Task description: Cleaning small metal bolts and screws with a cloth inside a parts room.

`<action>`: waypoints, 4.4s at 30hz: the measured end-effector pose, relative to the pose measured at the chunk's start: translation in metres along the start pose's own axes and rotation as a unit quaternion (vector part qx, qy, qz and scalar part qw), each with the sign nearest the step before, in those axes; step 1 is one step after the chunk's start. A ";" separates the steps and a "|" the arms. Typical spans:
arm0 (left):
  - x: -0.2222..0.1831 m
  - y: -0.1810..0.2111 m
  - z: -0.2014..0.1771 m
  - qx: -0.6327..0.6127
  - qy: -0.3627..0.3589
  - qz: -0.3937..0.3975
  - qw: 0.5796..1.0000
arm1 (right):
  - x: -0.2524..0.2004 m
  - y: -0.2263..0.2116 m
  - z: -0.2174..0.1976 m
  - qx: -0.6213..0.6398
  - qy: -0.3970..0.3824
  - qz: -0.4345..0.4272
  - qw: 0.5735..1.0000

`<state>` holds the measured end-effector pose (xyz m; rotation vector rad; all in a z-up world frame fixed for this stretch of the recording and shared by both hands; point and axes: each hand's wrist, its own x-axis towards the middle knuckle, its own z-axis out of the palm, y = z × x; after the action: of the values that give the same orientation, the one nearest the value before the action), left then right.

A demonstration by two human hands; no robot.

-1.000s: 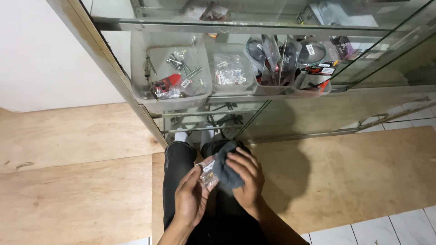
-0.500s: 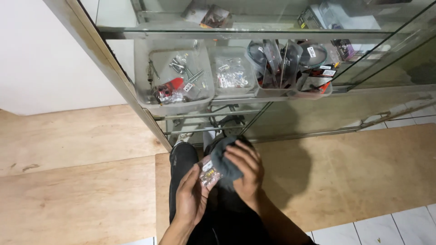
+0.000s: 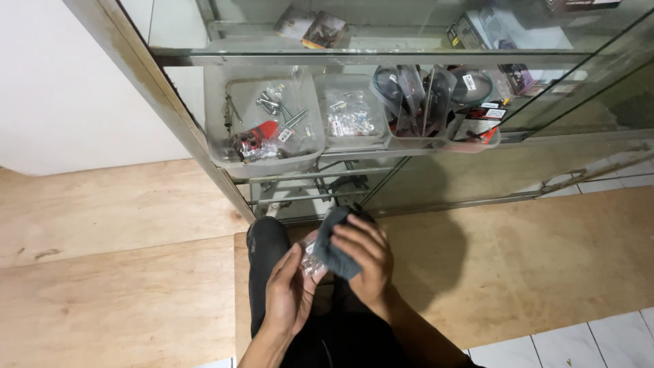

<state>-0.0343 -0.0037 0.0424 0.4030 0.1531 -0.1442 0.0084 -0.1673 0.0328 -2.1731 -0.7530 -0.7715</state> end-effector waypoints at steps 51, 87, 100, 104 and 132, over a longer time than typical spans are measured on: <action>0.042 0.007 -0.003 0.088 0.102 0.018 0.991 | -0.012 0.068 0.049 0.215 0.064 0.203 0.953; 0.043 0.000 -0.014 0.041 0.126 0.014 0.991 | 0.032 0.010 0.019 0.036 0.062 0.062 0.996; 0.044 -0.005 -0.019 -0.037 0.081 0.016 0.996 | 0.020 0.040 0.038 0.007 0.000 0.033 0.999; 0.045 -0.001 -0.014 -0.003 0.114 0.017 0.993 | 0.025 0.036 0.029 0.074 0.079 0.169 0.980; 0.041 0.009 0.000 -0.014 0.048 0.006 0.999 | 0.036 -0.008 0.022 0.045 -0.046 -0.070 0.995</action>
<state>0.0071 0.0001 0.0388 0.3839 0.2478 -0.1107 0.0327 -0.1360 0.0487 -2.1026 -0.9779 -0.6963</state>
